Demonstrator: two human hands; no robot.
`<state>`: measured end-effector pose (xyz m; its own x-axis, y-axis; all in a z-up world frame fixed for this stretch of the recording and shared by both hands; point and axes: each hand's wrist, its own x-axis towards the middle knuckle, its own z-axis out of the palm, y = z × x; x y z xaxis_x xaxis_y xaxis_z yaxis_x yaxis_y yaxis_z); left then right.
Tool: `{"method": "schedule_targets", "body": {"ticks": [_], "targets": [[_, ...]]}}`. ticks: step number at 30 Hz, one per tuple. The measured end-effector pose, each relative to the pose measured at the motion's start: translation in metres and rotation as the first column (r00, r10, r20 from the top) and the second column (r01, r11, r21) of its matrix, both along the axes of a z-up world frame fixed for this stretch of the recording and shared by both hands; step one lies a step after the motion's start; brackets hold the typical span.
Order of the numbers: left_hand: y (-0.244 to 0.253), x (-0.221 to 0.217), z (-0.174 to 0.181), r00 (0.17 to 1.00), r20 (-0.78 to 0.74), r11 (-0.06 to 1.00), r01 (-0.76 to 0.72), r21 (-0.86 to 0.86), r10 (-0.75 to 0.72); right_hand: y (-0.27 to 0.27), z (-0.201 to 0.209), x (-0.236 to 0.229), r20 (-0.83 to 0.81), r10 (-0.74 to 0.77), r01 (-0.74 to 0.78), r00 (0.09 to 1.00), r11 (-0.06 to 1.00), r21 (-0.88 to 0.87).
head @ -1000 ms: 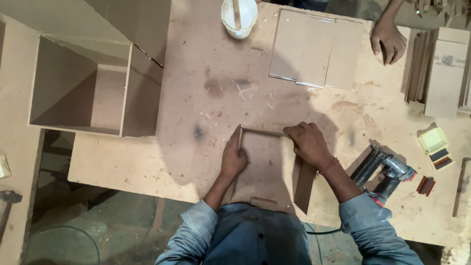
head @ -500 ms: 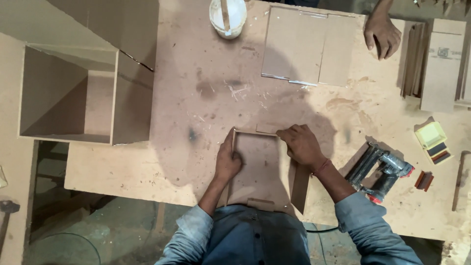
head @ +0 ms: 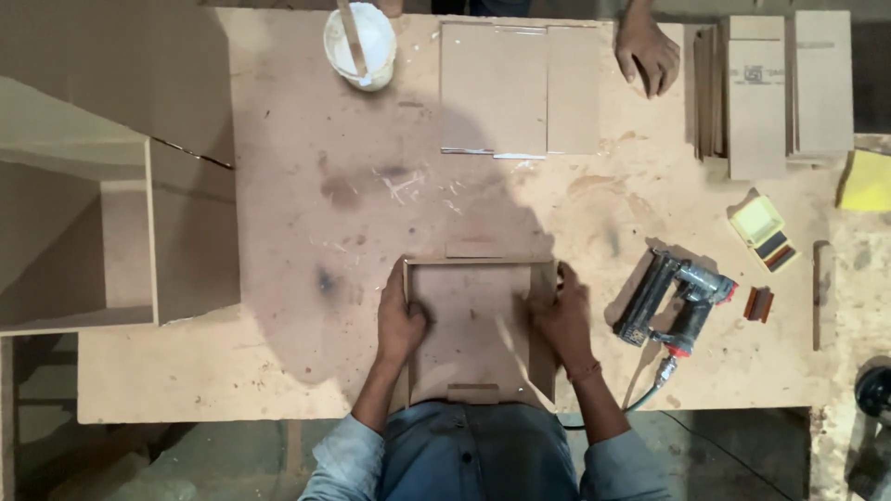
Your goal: The person assembles small wooden boxes by aligning pre-cut panels and securing them with a pneumatic nail gun. They repeatedly position the panels, fire the nail gun to fasten the joints, and reposition the partially assembled boxes on the workbench.
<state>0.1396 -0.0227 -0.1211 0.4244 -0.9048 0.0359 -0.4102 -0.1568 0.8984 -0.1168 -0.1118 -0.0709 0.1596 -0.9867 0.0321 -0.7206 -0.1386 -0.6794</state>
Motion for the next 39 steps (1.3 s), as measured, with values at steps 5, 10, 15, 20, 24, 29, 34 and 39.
{"method": "schedule_targets", "body": {"ticks": [5,10,15,20,24,29,34,39], "targets": [[0.001,-0.001,-0.003,1.000,-0.006,0.998,0.001,0.058,-0.001,0.004,-0.016,-0.004,0.025,-0.051,0.041,0.998,0.953,0.300],[-0.003,0.003,-0.003,1.000,-0.020,0.990,0.020,0.141,-0.018,0.004,-0.002,-0.003,0.308,0.085,-0.126,0.948,0.985,0.116],[-0.005,0.007,-0.006,0.998,0.045,0.999,0.038,0.014,-0.038,0.001,0.002,0.006,0.283,0.029,-0.068,0.959,0.989,0.130],[-0.006,0.004,-0.005,0.999,0.042,0.997,0.019,0.075,-0.022,0.000,0.005,0.007,0.292,0.009,-0.050,0.956,0.990,0.133],[-0.010,0.005,-0.003,0.999,0.034,0.996,0.015,0.090,-0.018,-0.003,0.007,0.009,0.271,0.052,-0.076,0.961,0.994,0.078],[-0.009,0.005,-0.005,0.997,0.073,0.996,0.007,0.091,-0.014,-0.004,-0.006,-0.001,0.281,0.067,-0.101,0.957,0.989,0.111],[-0.005,0.008,-0.006,0.996,-0.086,0.992,-0.020,0.121,0.031,-0.090,-0.029,-0.017,0.097,-0.015,0.012,0.995,1.000,0.028],[0.025,0.015,-0.007,0.983,-0.063,0.985,-0.171,0.012,0.171,-0.239,-0.040,0.009,-0.209,-0.085,0.073,0.974,0.995,-0.063]]}}
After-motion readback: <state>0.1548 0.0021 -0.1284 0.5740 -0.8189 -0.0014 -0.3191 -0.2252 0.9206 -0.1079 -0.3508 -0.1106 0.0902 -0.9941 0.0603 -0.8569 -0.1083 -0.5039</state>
